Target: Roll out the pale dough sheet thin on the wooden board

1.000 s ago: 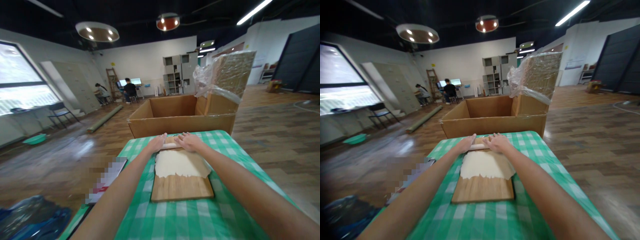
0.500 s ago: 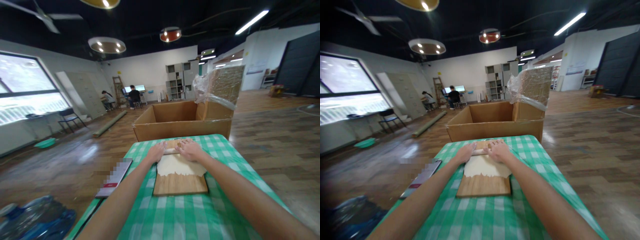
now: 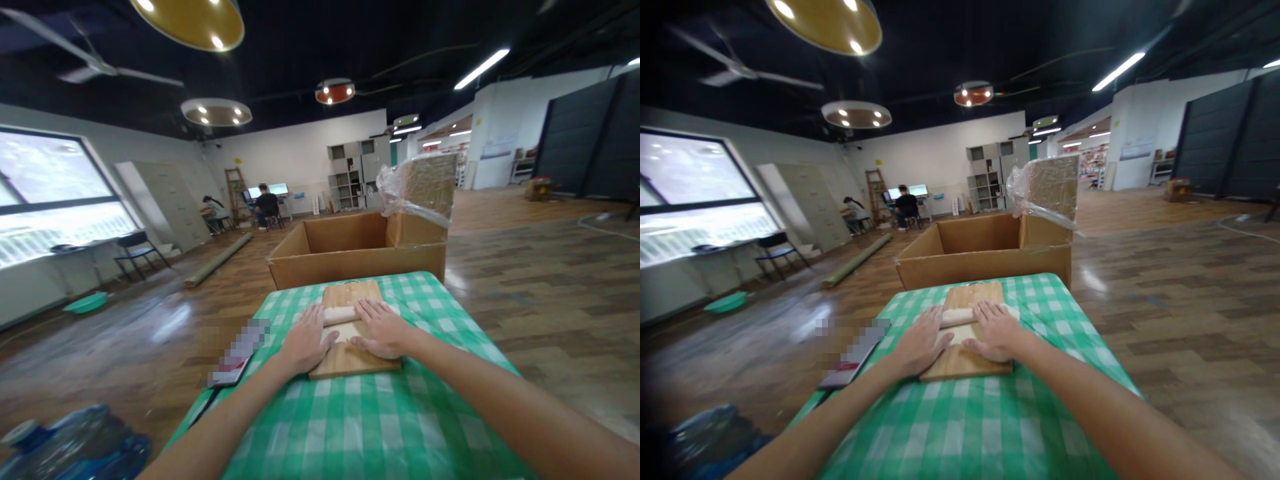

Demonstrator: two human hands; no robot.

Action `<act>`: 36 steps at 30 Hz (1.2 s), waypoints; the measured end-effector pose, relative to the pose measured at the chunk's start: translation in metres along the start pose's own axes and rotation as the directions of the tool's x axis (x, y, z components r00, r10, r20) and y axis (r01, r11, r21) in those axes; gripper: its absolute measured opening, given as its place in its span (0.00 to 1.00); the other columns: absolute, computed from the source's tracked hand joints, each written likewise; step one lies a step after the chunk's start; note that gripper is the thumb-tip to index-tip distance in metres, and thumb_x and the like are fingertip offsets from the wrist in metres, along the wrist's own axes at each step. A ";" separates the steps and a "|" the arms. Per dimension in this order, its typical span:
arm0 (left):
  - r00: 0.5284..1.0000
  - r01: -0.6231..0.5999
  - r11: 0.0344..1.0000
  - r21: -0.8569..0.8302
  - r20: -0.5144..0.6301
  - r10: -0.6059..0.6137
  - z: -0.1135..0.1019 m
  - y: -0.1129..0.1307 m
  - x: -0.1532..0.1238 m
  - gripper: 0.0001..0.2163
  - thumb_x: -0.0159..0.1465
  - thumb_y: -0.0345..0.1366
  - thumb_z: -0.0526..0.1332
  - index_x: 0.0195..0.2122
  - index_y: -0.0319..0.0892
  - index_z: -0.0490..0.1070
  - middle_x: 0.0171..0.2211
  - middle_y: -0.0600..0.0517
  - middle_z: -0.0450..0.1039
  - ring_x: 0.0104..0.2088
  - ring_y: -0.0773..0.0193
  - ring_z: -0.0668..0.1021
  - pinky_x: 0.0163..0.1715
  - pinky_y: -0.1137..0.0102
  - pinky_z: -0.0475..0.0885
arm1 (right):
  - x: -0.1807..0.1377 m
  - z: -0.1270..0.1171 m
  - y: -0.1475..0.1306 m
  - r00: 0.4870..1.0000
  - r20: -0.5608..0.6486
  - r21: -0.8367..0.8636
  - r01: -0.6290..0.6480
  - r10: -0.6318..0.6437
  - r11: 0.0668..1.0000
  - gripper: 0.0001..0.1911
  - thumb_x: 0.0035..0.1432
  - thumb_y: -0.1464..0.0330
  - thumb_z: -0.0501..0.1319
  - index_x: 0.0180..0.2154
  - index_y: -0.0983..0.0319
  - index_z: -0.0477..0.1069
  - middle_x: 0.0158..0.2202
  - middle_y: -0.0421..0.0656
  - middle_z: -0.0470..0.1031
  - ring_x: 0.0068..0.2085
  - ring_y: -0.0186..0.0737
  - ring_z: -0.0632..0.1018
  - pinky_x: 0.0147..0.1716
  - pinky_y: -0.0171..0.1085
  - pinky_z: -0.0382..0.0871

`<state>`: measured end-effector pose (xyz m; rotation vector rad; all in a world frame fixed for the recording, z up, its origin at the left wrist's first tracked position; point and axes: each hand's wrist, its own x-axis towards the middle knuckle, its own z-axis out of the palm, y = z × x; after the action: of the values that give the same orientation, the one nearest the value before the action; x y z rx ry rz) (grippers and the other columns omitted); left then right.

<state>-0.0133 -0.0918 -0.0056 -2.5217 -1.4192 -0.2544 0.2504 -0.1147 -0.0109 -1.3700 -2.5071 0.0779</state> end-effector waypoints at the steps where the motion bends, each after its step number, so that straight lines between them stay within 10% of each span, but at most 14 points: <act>1: 1.000 -0.003 1.000 -0.013 0.009 0.003 -0.001 0.000 0.001 0.34 0.74 0.54 0.47 0.69 0.30 0.59 0.70 0.33 0.58 0.72 0.45 0.60 0.71 0.53 0.53 | 0.002 0.000 0.001 1.000 0.010 0.009 -0.001 0.001 1.000 0.53 0.66 0.36 0.37 0.74 0.71 0.48 0.75 0.57 0.45 0.74 0.59 0.51 0.71 0.54 0.43; 14: 0.991 -0.129 0.981 0.142 0.053 0.123 0.053 -0.054 0.107 0.22 0.76 0.36 0.45 0.67 0.42 0.65 0.65 0.34 0.67 0.69 0.39 0.65 0.60 0.46 0.67 | 0.113 0.014 0.054 0.989 0.086 -0.037 -0.117 0.120 0.992 0.45 0.70 0.40 0.36 0.68 0.64 0.63 0.70 0.56 0.63 0.70 0.56 0.63 0.67 0.51 0.51; 23: 0.990 -0.129 0.980 0.154 0.082 0.117 0.096 -0.095 0.170 0.22 0.76 0.41 0.48 0.69 0.46 0.61 0.62 0.35 0.69 0.61 0.43 0.73 0.59 0.50 0.66 | 0.159 0.029 0.088 0.988 0.113 -0.079 -0.097 0.106 0.992 0.34 0.73 0.46 0.39 0.67 0.52 0.64 0.69 0.45 0.66 0.69 0.57 0.63 0.67 0.55 0.51; 36: 0.994 -0.081 0.987 0.136 0.082 0.071 0.048 -0.059 0.125 0.18 0.76 0.40 0.48 0.60 0.43 0.71 0.51 0.39 0.75 0.53 0.49 0.76 0.51 0.57 0.72 | 0.124 0.016 0.057 0.988 0.078 -0.112 -0.124 0.133 0.986 0.34 0.74 0.48 0.39 0.68 0.57 0.63 0.68 0.52 0.66 0.68 0.55 0.66 0.65 0.53 0.55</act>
<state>0.0021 0.0535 -0.0117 -2.4886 -1.3154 -0.0431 0.2290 0.0214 -0.0092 -1.6036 -2.5222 0.0291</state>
